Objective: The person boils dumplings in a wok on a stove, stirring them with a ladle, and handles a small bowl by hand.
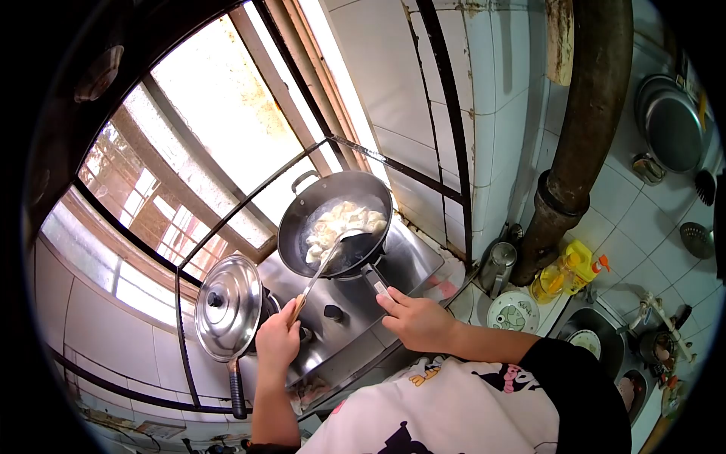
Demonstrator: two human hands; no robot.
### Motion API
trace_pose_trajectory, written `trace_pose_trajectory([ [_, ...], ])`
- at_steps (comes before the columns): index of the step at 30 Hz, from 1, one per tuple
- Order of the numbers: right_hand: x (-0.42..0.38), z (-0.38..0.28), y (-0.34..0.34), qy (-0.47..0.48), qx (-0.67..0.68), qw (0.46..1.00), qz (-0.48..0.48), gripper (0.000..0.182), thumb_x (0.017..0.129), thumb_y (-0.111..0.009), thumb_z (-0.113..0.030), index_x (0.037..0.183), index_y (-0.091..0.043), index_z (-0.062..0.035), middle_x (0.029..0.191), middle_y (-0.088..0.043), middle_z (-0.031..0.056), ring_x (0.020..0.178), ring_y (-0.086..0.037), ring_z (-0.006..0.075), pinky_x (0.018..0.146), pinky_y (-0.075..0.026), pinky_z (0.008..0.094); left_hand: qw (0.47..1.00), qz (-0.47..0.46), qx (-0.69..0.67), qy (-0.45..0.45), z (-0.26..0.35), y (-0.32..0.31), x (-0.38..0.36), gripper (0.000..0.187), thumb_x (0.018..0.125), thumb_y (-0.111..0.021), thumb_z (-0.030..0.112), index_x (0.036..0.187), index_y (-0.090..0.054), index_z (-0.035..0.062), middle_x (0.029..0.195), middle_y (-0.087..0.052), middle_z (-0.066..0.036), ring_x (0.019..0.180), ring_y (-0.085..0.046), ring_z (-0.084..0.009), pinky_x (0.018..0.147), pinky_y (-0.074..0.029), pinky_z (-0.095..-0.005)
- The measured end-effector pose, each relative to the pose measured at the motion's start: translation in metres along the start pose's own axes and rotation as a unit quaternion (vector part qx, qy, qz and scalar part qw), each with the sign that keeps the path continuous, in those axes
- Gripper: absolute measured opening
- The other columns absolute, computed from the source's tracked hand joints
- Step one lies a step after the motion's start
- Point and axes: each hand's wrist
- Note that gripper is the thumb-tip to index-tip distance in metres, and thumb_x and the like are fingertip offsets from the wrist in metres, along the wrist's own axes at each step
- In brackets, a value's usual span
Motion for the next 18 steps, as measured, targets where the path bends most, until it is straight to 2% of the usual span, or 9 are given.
trace_pose_trajectory([
  [7, 0.001, 0.000, 0.000, -0.003, 0.006, 1.000, -0.004, 0.010, 0.079, -0.062, -0.011, 0.085, -0.063, -0.0027, 0.130, -0.057, 0.0235, 0.123, -0.053, 0.0384, 0.089, -0.054, 0.0360, 1.000, 0.025, 0.017, 0.000, -0.001, -0.040, 0.025, 0.049, 0.083, -0.065, 0.016, 0.132, -0.058, 0.0189, 0.090, -0.065, -0.015, 0.086, -0.064, -0.0350, 0.077, -0.051, -0.0459],
  [14, 0.003, 0.000, 0.001, 0.003, 0.009, 1.000, 0.000, 0.010, 0.078, -0.061, -0.010, 0.084, -0.062, -0.0023, 0.129, -0.057, 0.0240, 0.121, -0.054, 0.0389, 0.091, -0.053, 0.0359, 0.993, 0.044, 0.105, 0.027, 0.009, -0.051, 0.044, 0.048, 0.085, -0.063, 0.014, 0.132, -0.059, 0.0223, 0.083, -0.062, -0.012, 0.079, -0.065, -0.0332, 0.070, -0.052, -0.0456],
  [18, 0.002, 0.002, 0.000, 0.010, -0.007, 1.000, 0.004, 0.009, 0.077, -0.063, -0.008, 0.085, -0.062, -0.0053, 0.130, -0.058, 0.0215, 0.122, -0.057, 0.0371, 0.089, -0.054, 0.0358, 0.989, 0.053, 0.137, 0.030, 0.006, -0.050, 0.046, 0.048, 0.086, -0.062, 0.013, 0.132, -0.060, 0.0238, 0.082, -0.062, -0.012, 0.077, -0.064, -0.0318, 0.069, -0.053, -0.0442],
])
Point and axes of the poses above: each hand's wrist, its own x-axis towards the middle knuckle, its own y-axis out of the back of the hand, z = x × y
